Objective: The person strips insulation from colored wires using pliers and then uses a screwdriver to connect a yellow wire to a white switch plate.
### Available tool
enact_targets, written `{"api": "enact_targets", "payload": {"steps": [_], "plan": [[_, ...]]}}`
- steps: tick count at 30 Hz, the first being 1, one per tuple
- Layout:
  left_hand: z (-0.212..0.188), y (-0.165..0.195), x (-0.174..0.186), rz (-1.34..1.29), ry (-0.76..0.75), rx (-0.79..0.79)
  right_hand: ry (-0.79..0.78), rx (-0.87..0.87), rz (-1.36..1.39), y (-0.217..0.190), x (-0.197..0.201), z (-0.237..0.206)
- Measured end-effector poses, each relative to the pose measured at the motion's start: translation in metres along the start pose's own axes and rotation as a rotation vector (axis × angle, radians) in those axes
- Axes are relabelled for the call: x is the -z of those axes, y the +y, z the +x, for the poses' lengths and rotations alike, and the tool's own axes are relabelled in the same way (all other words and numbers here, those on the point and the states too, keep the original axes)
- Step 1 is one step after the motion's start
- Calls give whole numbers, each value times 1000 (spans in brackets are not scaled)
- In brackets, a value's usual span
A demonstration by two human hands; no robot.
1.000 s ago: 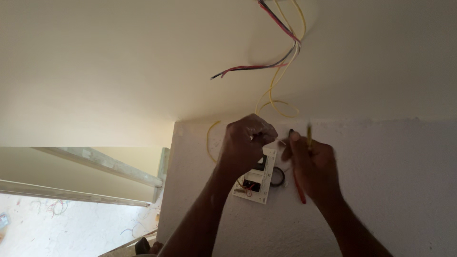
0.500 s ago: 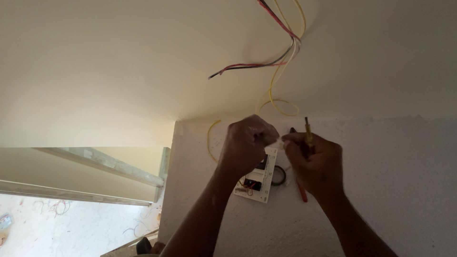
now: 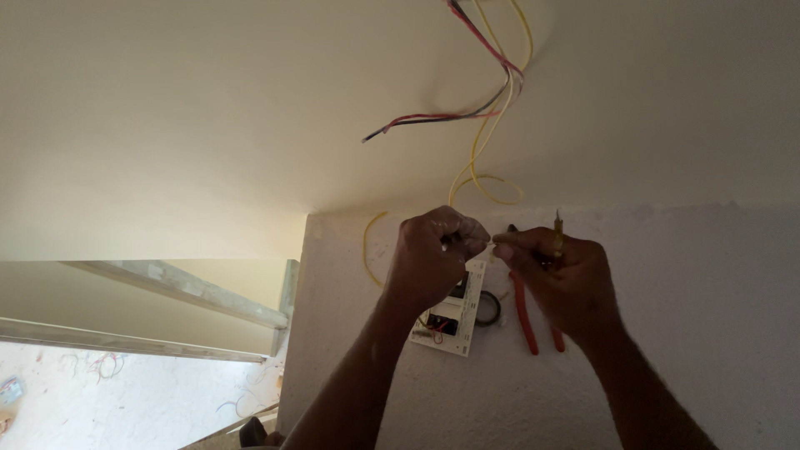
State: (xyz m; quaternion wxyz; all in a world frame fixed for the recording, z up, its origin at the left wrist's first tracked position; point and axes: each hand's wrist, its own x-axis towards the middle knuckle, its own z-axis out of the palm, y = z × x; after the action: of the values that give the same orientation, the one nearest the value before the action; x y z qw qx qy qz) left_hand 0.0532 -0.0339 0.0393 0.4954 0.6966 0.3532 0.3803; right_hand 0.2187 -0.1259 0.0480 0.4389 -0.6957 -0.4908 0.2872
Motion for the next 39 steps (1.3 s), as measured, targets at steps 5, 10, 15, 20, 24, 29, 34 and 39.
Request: {"api": "enact_targets", "payload": {"steps": [5, 10, 15, 20, 24, 29, 34, 39], "plan": [[0, 2, 2, -21, -35, 3, -2, 12, -32, -1, 1, 0], [0, 4, 2, -14, -54, 36, 20, 47, -32, -2, -2, -2], [0, 7, 2, -14, -62, 44, 96, 162, -69, -2, -8, -6], [0, 14, 1, -13, -72, 47, 174, 315, -111, 3, -12, -8], [-2, 20, 1, 51, -129, 141, 208, 414, -152, 7, -13, -8], [1, 19, 2, 78, -102, 23, 146, 428, -183, 4, -6, -4], [4, 14, 6, 10, -75, 27, 136, 524, -256, -1, 3, -2], [3, 19, 6, 9, -146, 113, 98, 599, -290, 0, 6, -5]]}}
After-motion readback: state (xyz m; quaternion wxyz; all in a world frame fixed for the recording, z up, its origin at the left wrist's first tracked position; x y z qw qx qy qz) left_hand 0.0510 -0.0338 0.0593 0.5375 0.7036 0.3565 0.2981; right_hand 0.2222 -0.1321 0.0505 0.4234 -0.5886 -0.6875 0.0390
